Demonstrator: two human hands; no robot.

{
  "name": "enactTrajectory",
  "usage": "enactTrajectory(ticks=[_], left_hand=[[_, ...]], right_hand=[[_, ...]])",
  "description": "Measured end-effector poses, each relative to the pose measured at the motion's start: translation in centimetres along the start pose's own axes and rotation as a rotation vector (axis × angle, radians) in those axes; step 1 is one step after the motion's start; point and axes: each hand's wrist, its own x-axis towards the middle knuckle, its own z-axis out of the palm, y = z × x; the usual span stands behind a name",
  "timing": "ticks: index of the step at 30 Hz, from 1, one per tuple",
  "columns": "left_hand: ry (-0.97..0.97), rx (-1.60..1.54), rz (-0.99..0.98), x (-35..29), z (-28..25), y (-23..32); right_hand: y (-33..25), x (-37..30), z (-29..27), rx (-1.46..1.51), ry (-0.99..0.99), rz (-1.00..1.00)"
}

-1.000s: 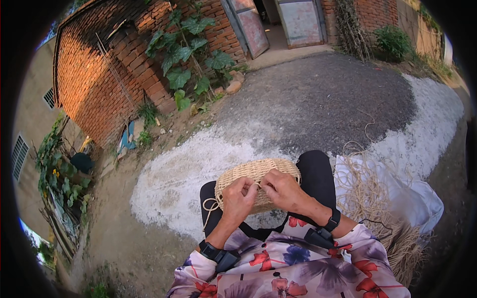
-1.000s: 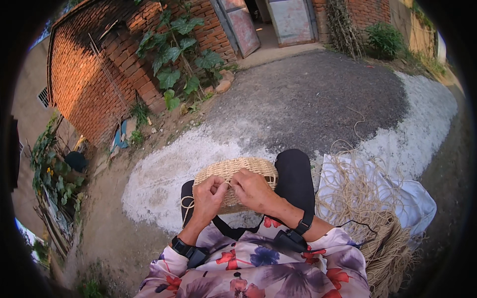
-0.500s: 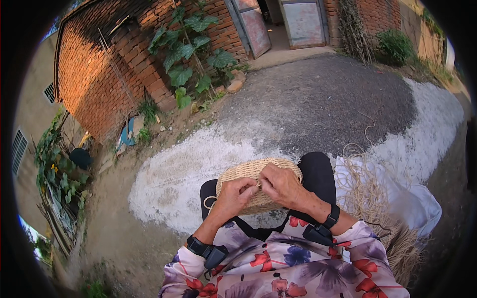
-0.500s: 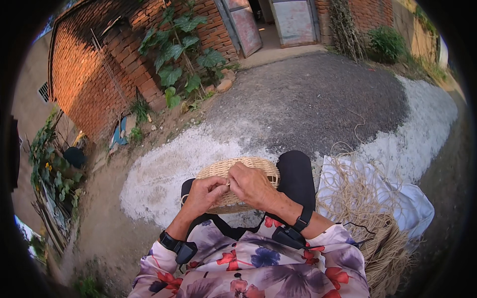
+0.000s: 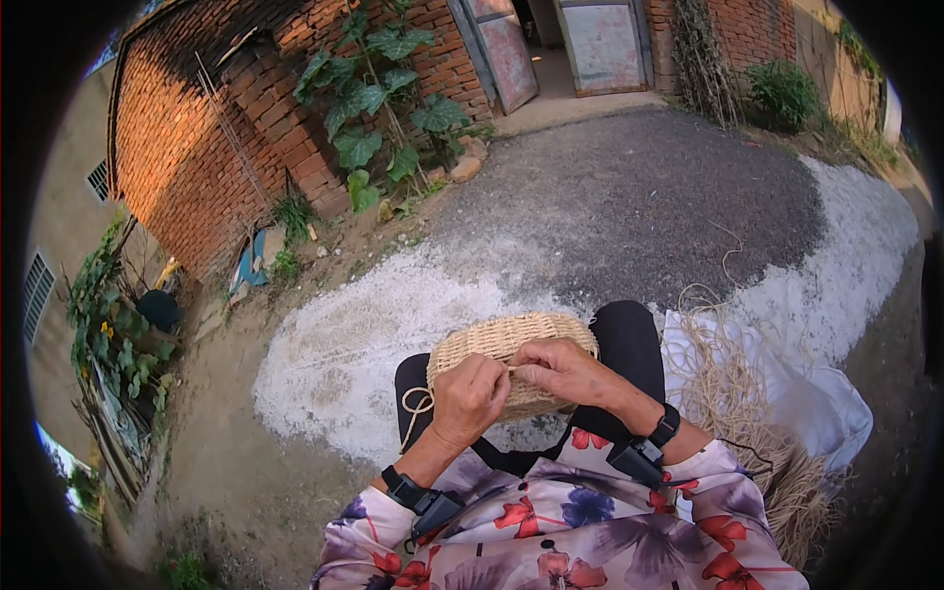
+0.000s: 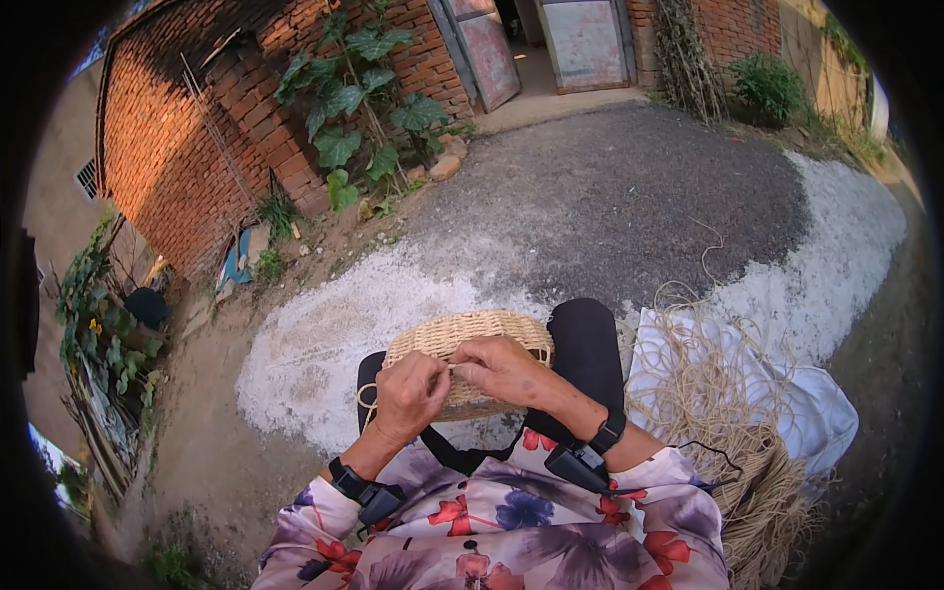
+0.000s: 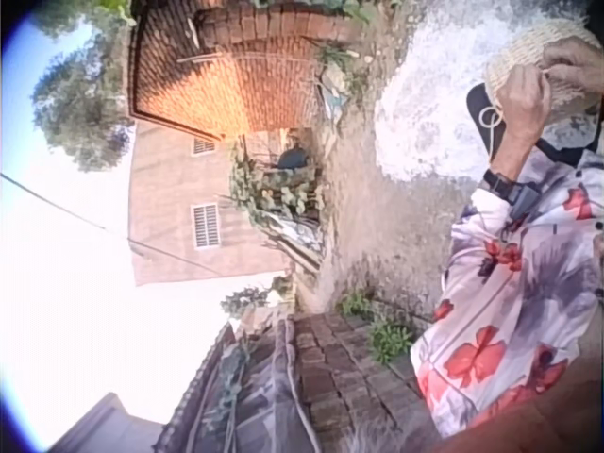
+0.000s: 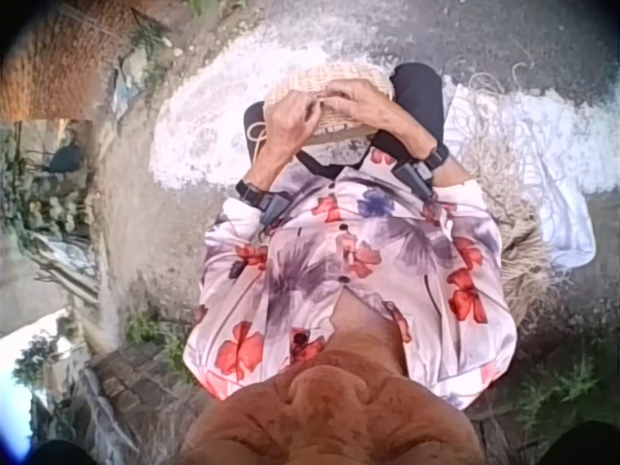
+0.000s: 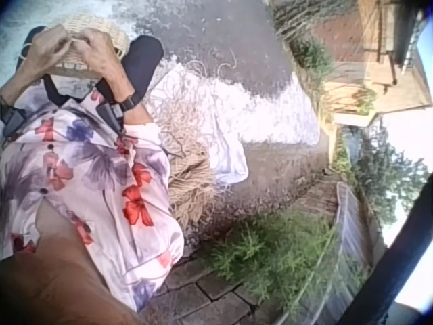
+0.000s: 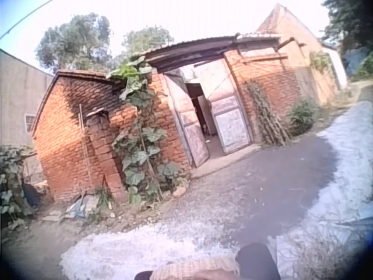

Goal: Weaving a small basket using thin strips of bamboo or wood.

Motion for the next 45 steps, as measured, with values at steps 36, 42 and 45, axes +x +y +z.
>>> enactTrajectory(ticks=[36,42,45], left_hand=[[-0.215,-0.012,-0.307,-1.1,-4.2,-1.7],[-0.235,-0.109,-0.318,-2.2,-4.4,-2.6],[-0.239,-0.159,-0.257,-2.2,-4.4,-2.9]], right_hand=[[-2.9,0.0,0.7,-0.672,0.148,-0.236],[-2.6,-1.3,-1.8,-0.335,0.292,-0.081],[-2.3,-1.8,-1.0,-0.455,0.268,-0.194]])
